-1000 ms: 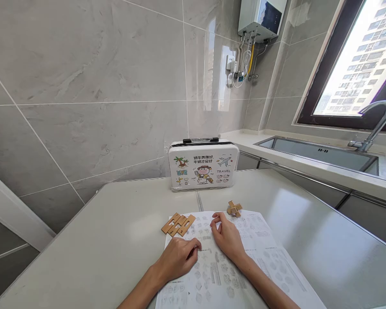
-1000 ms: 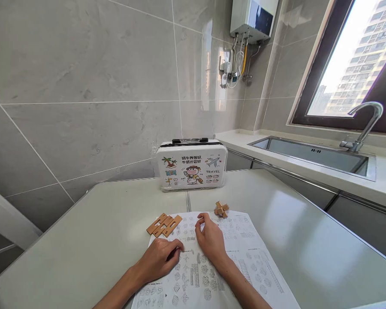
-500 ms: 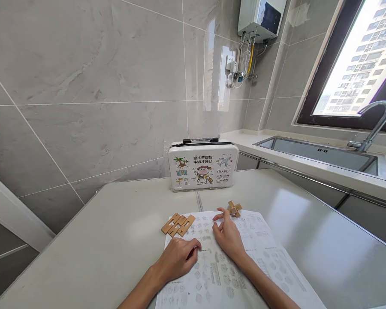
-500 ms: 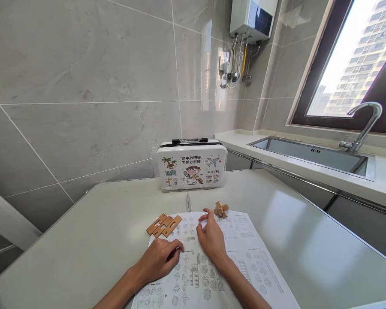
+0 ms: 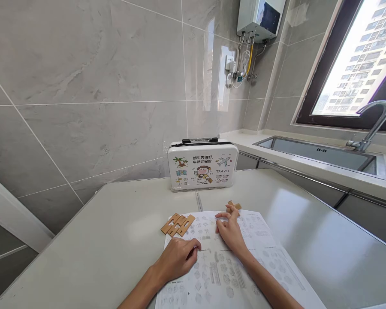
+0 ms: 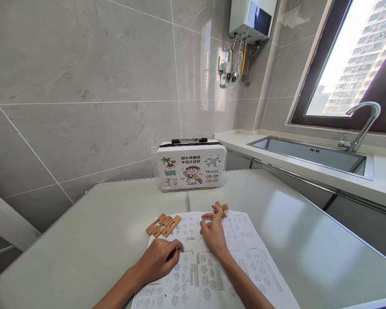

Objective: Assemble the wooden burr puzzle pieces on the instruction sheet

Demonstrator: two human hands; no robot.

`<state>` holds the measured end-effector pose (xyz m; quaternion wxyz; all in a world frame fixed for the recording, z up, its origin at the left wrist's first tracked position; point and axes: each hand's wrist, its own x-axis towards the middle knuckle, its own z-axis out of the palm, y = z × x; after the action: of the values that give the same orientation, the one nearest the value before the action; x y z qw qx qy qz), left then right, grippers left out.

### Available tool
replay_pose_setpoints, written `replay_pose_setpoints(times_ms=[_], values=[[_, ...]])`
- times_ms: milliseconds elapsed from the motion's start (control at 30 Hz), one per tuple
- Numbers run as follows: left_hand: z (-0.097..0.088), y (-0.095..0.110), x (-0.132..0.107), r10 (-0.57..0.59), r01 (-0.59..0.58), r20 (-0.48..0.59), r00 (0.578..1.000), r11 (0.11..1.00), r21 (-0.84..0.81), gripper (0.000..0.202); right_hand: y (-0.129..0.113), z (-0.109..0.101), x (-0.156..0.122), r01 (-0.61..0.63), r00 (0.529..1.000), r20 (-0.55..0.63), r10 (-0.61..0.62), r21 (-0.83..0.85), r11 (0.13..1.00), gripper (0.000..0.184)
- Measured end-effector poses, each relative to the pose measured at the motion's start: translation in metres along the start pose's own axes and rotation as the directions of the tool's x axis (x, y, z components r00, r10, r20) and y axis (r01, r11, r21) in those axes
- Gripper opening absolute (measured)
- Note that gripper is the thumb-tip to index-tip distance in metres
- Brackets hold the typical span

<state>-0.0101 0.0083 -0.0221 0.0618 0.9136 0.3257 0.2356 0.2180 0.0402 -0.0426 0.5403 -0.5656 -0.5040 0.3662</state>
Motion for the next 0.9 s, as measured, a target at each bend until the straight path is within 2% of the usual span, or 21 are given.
replay_pose_setpoints(times_ms=[233, 367, 700, 900], values=[[-0.0006, 0.0007, -0.0005, -0.014, 0.013, 0.028, 1.0, 1.0, 0.022, 0.021, 0.0035, 0.0008, 0.0025, -0.002, 1.0, -0.03, 0.002, -0.001, 1.0, 0.062], [-0.0003, 0.001, -0.0011, -0.02, 0.02, 0.03, 0.999, 0.999, 0.025, 0.021, 0.0041, -0.001, 0.0041, -0.057, 0.998, -0.031, 0.058, 0.041, 0.998, 0.07], [0.001, -0.0005, -0.0003, -0.028, 0.027, 0.036, 0.999, 0.999, 0.022, 0.021, 0.0092, -0.0038, 0.009, -0.157, 0.987, -0.015, 0.162, 0.173, 0.972, 0.075], [0.001, -0.0004, -0.0012, -0.029, 0.029, 0.038, 0.999, 0.999, 0.026, 0.021, 0.0022, -0.005, 0.0062, -0.206, 0.975, -0.035, 0.22, 0.231, 0.951, 0.078]])
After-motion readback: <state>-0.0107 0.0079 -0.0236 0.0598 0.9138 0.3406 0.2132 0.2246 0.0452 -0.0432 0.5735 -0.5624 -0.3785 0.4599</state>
